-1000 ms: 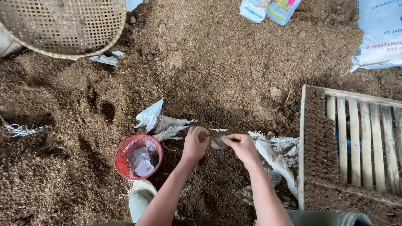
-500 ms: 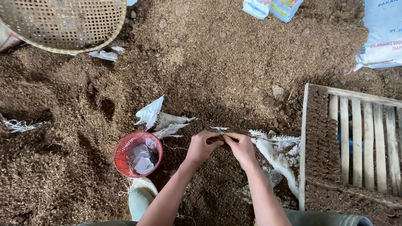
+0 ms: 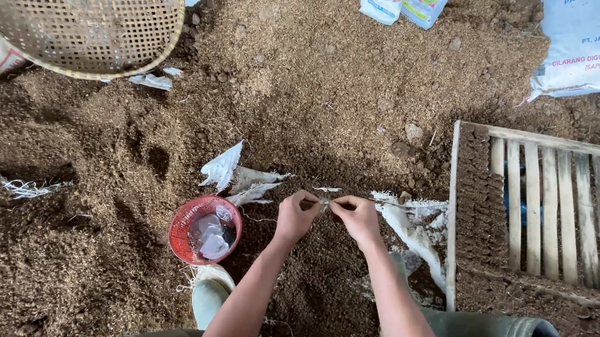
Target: The person picks small brown objects from a pile of husks on the ground and places them into rows on a wooden tray.
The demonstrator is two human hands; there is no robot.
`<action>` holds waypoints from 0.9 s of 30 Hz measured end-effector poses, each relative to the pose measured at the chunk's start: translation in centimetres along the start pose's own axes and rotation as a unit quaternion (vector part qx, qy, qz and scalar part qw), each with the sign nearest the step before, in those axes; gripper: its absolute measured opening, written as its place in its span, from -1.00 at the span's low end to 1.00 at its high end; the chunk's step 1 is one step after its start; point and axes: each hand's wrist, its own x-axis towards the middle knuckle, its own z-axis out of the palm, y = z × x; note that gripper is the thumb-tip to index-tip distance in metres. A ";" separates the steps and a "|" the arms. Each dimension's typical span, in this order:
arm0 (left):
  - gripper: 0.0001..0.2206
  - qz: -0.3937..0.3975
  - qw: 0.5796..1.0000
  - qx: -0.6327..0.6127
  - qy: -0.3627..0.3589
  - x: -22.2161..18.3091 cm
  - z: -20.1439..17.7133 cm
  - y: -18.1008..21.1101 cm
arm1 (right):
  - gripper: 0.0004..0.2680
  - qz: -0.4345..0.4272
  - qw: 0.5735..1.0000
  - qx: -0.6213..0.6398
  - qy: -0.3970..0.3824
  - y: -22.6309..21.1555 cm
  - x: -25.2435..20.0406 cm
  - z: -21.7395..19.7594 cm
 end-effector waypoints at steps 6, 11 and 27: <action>-0.97 -0.019 1.000 -0.011 0.021 -0.1 0.2 0.1 | -0.82 -0.006 1.000 -0.025 0.003 -0.4 -0.6 0.0; -0.89 0.027 0.997 0.076 0.015 0.1 0.7 -0.2 | -0.82 -0.025 0.998 -0.052 -0.004 0.0 -0.3 0.3; -0.87 -0.025 0.988 0.152 0.028 0.4 1.0 -1.8 | -0.84 -0.069 0.987 -0.114 -0.091 -2.1 -1.4 1.1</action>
